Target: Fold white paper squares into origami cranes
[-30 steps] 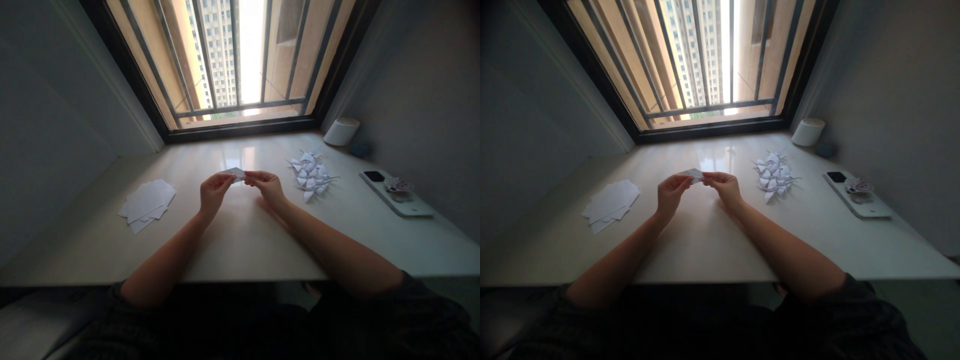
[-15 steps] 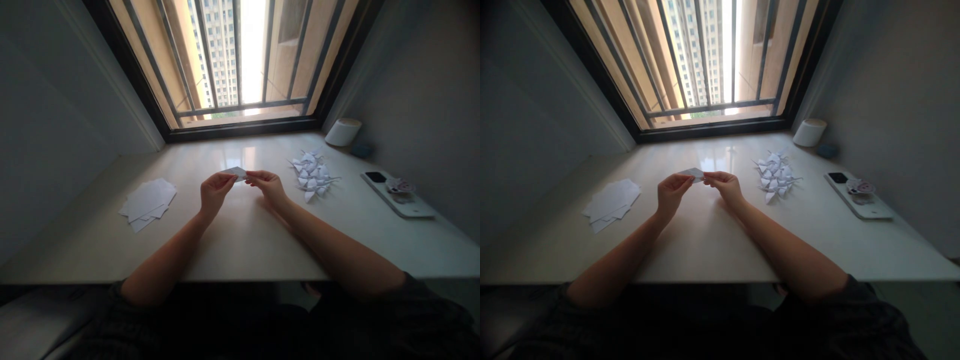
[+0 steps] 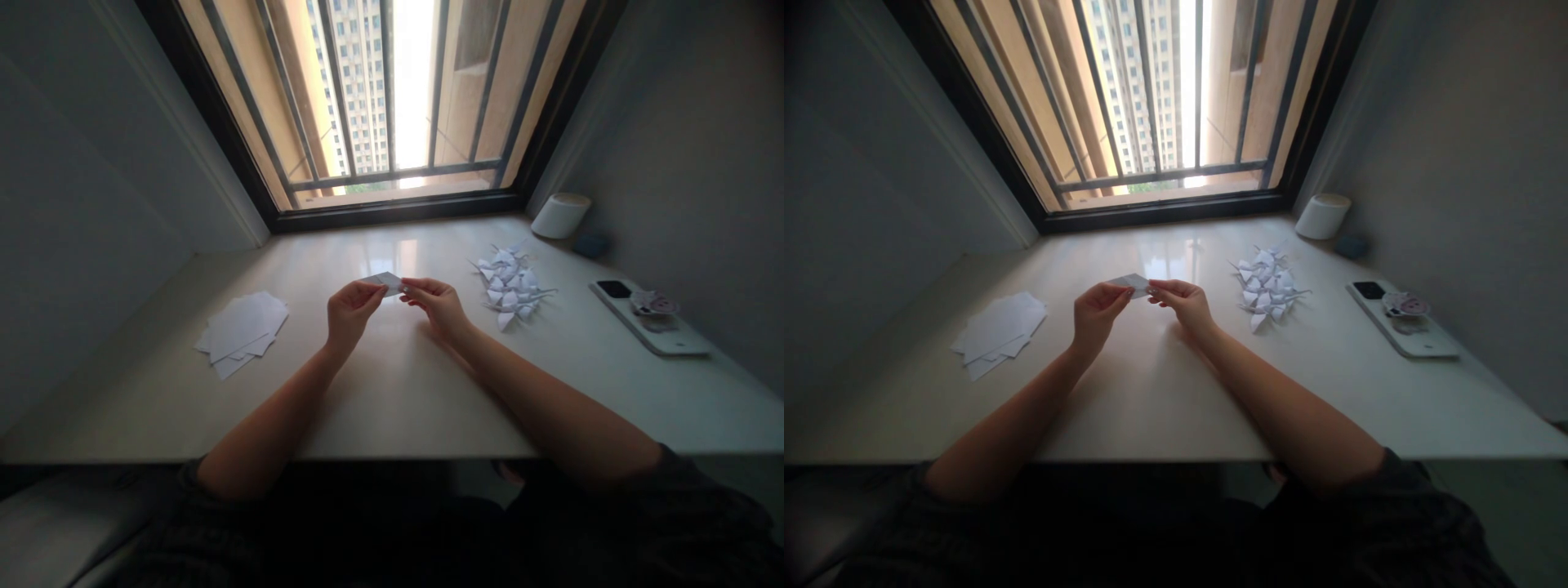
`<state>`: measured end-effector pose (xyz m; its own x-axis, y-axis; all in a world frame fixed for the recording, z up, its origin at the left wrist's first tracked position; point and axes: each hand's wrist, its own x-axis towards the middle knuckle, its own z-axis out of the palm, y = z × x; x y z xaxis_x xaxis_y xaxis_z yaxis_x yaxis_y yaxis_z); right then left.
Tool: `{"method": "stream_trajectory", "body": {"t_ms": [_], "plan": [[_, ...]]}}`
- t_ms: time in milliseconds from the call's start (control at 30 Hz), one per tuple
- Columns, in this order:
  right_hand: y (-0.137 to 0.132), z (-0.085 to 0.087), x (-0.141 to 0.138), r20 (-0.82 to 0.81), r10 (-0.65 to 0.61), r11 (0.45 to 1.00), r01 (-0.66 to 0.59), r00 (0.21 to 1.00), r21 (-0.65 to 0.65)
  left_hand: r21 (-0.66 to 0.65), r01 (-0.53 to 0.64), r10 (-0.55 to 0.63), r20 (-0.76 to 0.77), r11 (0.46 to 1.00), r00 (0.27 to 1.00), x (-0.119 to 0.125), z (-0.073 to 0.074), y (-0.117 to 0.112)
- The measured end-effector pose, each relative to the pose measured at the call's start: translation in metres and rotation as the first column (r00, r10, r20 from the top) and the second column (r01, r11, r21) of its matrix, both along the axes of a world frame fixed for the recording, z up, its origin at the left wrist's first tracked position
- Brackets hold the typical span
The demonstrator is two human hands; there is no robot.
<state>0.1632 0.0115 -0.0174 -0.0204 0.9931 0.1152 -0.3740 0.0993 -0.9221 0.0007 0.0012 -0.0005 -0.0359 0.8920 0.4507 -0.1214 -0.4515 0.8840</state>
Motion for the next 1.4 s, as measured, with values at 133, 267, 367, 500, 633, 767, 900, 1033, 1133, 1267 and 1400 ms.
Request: {"method": "stream_trajectory", "body": {"t_ms": [133, 267, 367, 500, 633, 767, 900, 1033, 1133, 1267, 1400], "plan": [[0.000, 0.000, 0.000, -0.007, 0.022, 1.000, -0.022, 1.000, -0.014, 0.036, -0.041, 0.043, -0.062, 0.998, 0.997, -0.002, 0.000, 0.000], [0.000, 0.000, 0.000, -0.001, 0.015, 1.000, -0.015, 1.000, -0.016, 0.047, -0.035, 0.037, -0.052, 0.998, 0.998, -0.002, -0.001, 0.001], [-0.001, 0.000, 0.001, 0.004, 0.014, 1.000, -0.014, 1.000, -0.013, 0.026, -0.021, 0.022, -0.047, 0.999, 0.999, -0.002, 0.000, 0.001], [-0.001, 0.001, 0.001, 0.017, 0.009, 1.000, -0.008, 1.000, -0.017, 0.001, -0.007, 0.007, -0.046, 1.000, 0.999, -0.002, 0.001, 0.000], [-0.002, 0.003, 0.001, 0.020, -0.009, 1.000, 0.009, 1.000, 0.001, -0.009, -0.003, 0.003, -0.046, 1.000, 0.999, -0.003, 0.002, -0.001], [-0.004, 0.005, -0.001, 0.032, -0.030, 1.000, 0.030, 0.999, 0.010, -0.024, -0.010, 0.008, -0.056, 1.000, 0.998, -0.004, 0.001, -0.001], [-0.006, 0.008, -0.002, 0.046, -0.053, 0.999, 0.052, 0.998, 0.015, -0.034, -0.023, 0.021, -0.051, 0.999, 0.998, -0.003, 0.001, -0.001], [-0.007, 0.010, -0.002, 0.038, -0.062, 0.998, 0.061, 0.997, 0.031, -0.055, -0.018, 0.016, -0.045, 0.998, 0.999, -0.002, 0.001, -0.001], [-0.008, 0.010, -0.002, 0.030, -0.067, 0.997, 0.065, 0.997, 0.045, -0.068, -0.007, 0.005, -0.038, 0.998, 0.999, -0.002, 0.001, -0.001], [-0.009, 0.012, -0.003, 0.034, -0.075, 0.996, 0.074, 0.997, 0.044, -0.070, -0.016, 0.015, -0.014, 0.997, 1.000, -0.002, 0.000, -0.001], [-0.011, 0.014, -0.004, 0.032, -0.081, 0.996, 0.080, 0.996, 0.047, -0.088, -0.033, 0.033, -0.007, 0.996, 0.999, -0.001, 0.000, -0.002]]}}
